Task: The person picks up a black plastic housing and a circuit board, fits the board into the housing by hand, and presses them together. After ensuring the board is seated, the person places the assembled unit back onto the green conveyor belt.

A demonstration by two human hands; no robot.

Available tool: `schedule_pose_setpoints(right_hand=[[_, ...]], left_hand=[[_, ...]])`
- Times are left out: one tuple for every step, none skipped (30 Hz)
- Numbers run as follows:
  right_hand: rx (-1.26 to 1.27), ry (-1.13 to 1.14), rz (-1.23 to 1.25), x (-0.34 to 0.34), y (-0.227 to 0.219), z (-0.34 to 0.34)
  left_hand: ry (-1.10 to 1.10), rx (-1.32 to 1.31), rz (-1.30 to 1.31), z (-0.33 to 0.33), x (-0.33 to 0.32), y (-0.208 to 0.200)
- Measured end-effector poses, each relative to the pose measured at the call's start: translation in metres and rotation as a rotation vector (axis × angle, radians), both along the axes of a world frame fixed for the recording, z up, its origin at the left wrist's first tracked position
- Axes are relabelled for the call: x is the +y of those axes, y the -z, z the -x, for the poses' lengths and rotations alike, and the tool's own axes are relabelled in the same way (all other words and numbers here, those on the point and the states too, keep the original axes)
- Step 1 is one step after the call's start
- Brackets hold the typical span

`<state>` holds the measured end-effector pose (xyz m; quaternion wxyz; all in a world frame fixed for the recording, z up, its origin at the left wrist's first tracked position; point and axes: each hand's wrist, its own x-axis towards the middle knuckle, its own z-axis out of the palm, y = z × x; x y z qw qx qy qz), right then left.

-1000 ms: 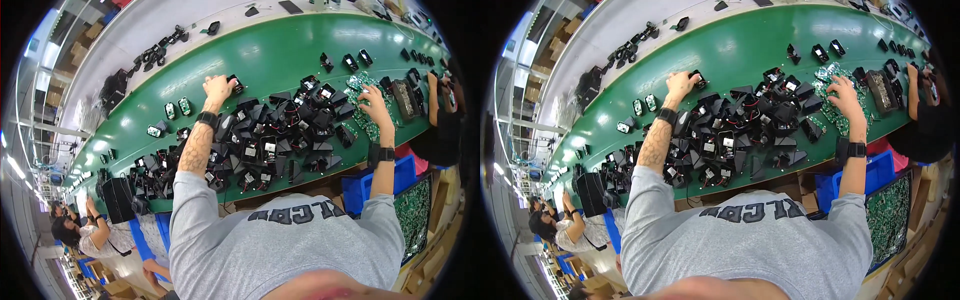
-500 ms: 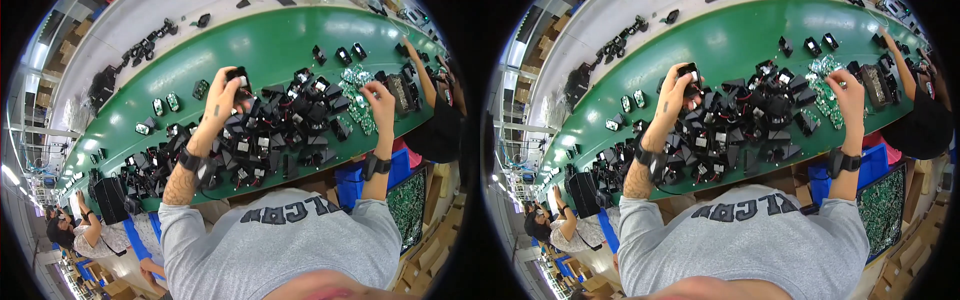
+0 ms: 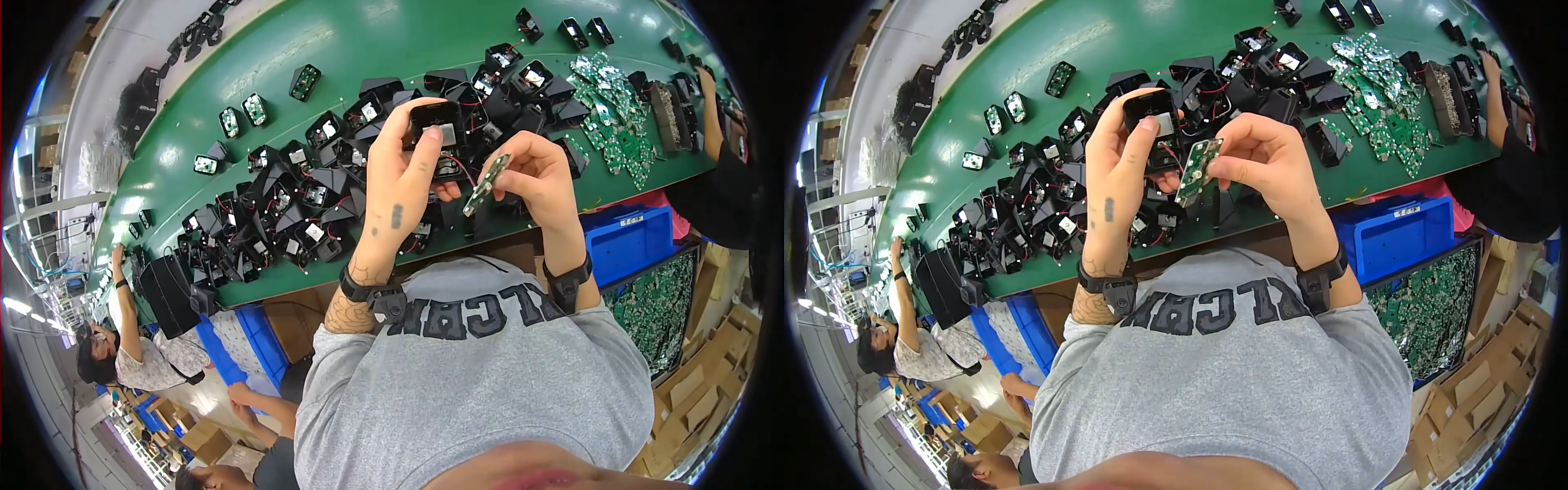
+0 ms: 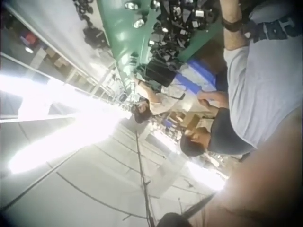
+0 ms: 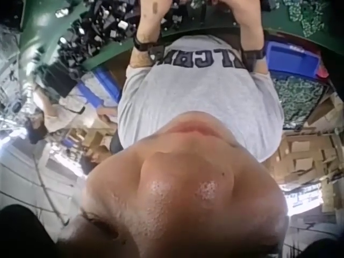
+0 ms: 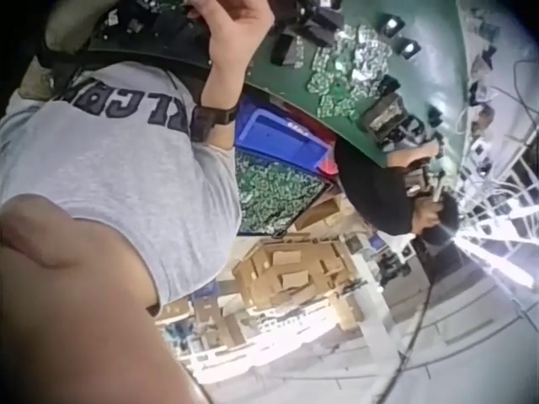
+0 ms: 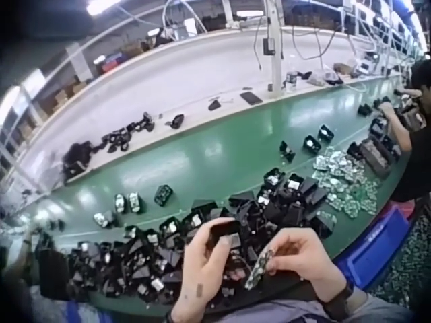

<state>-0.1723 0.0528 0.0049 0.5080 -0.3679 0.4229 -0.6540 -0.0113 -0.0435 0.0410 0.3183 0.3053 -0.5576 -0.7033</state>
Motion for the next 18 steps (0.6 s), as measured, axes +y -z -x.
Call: schedule_pose_setpoints(right_hand=[[0.011, 0.002, 0.007, 0.001, 0.000, 0.000], [0.012, -0.001, 0.005, 0.002, -0.001, -0.001], [0.023, -0.008, -0.003, 0.003, -0.004, -0.001], [0.034, -0.011, -0.011, 0.005, -0.005, -0.002], [0.035, -0.010, -0.012, 0.005, -0.005, -0.002], [0.045, 0.002, -0.014, 0.004, -0.005, -0.002], [0.055, 0.015, -0.017, 0.003, -0.004, -0.002], [0.056, 0.017, -0.017, 0.003, -0.003, -0.001], [0.006, 0.015, -0.009, 0.003, 0.000, 0.000], [-0.046, 0.011, 0.002, 0.003, 0.002, 0.002], [-0.045, 0.011, 0.003, 0.003, 0.004, 0.003], [-0.062, 0.005, 0.013, 0.003, 0.006, 0.004], [-0.081, -0.001, 0.021, 0.003, 0.008, 0.004], [-0.082, -0.002, 0.021, 0.003, 0.009, 0.005], [-0.067, -0.014, 0.009, 0.002, 0.010, 0.005], [-0.051, -0.026, -0.003, 0.002, 0.012, 0.005], [-0.052, -0.027, -0.003, 0.002, 0.013, 0.004], [-0.074, -0.016, -0.001, 0.003, 0.015, 0.003]], left_hand=[[-0.003, 0.000, -0.003, 0.000, 0.001, 0.003], [-0.017, 0.007, 0.044, 0.001, 0.002, 0.007], [-0.032, 0.014, 0.091, 0.002, 0.003, 0.009], [-0.030, 0.015, 0.090, 0.002, 0.003, 0.009], [-0.022, 0.010, 0.077, 0.002, 0.003, 0.009], [-0.015, 0.005, 0.063, 0.002, 0.002, 0.009], [-0.013, 0.007, 0.062, 0.002, 0.003, 0.009], [-0.010, -0.009, 0.062, 0.002, 0.003, 0.009], [-0.008, -0.025, 0.061, 0.002, 0.004, 0.009], [-0.008, -0.024, 0.062, 0.002, 0.003, 0.008], [0.004, -0.019, 0.015, 0.002, 0.003, 0.007], [0.015, -0.014, -0.031, 0.002, 0.003, 0.006], [0.014, -0.015, -0.031, 0.002, 0.003, 0.006], [0.013, -0.016, -0.034, 0.002, 0.003, 0.007], [0.012, -0.018, -0.038, 0.002, 0.004, 0.008], [0.011, -0.019, -0.038, 0.002, 0.004, 0.009], [0.016, -0.022, -0.043, 0.002, 0.004, 0.011], [0.022, -0.025, -0.048, 0.002, 0.004, 0.012]])
